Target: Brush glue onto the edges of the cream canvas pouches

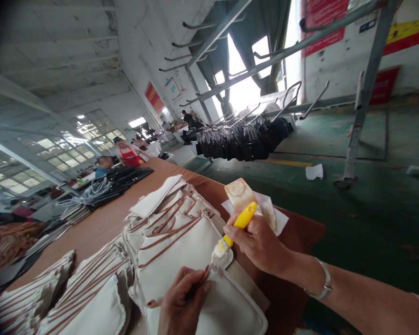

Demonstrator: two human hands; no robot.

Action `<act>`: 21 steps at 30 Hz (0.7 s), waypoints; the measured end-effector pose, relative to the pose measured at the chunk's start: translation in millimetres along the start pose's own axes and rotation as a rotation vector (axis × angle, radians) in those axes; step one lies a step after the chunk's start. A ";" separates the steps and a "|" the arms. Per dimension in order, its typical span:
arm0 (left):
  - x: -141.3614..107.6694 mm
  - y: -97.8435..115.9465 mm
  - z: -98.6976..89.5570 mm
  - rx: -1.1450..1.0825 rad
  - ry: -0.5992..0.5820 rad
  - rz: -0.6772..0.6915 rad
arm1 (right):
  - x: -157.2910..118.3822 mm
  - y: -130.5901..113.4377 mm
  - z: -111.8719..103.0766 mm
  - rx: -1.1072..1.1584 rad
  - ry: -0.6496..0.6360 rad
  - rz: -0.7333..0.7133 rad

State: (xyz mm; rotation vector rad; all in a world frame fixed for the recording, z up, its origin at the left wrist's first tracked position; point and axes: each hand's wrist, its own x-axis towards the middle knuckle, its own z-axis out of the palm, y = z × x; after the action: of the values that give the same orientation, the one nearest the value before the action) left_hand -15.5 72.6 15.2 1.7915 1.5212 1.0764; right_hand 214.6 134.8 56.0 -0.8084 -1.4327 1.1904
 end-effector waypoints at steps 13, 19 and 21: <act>-19.0 2.2 16.2 0.235 0.114 0.421 | 0.5 -1.8 -18.4 -0.034 0.053 -0.012; -26.5 9.1 17.6 0.293 0.112 0.527 | -0.6 5.7 -12.8 0.235 -0.151 0.238; -28.5 9.1 17.0 0.288 0.086 0.509 | -0.7 10.2 -15.5 0.364 -0.264 0.334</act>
State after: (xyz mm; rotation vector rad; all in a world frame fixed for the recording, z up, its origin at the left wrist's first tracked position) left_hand 2.7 44.5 7.4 2.4496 1.3530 1.2225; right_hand 228.5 140.6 45.2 -0.6664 -1.2588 1.8089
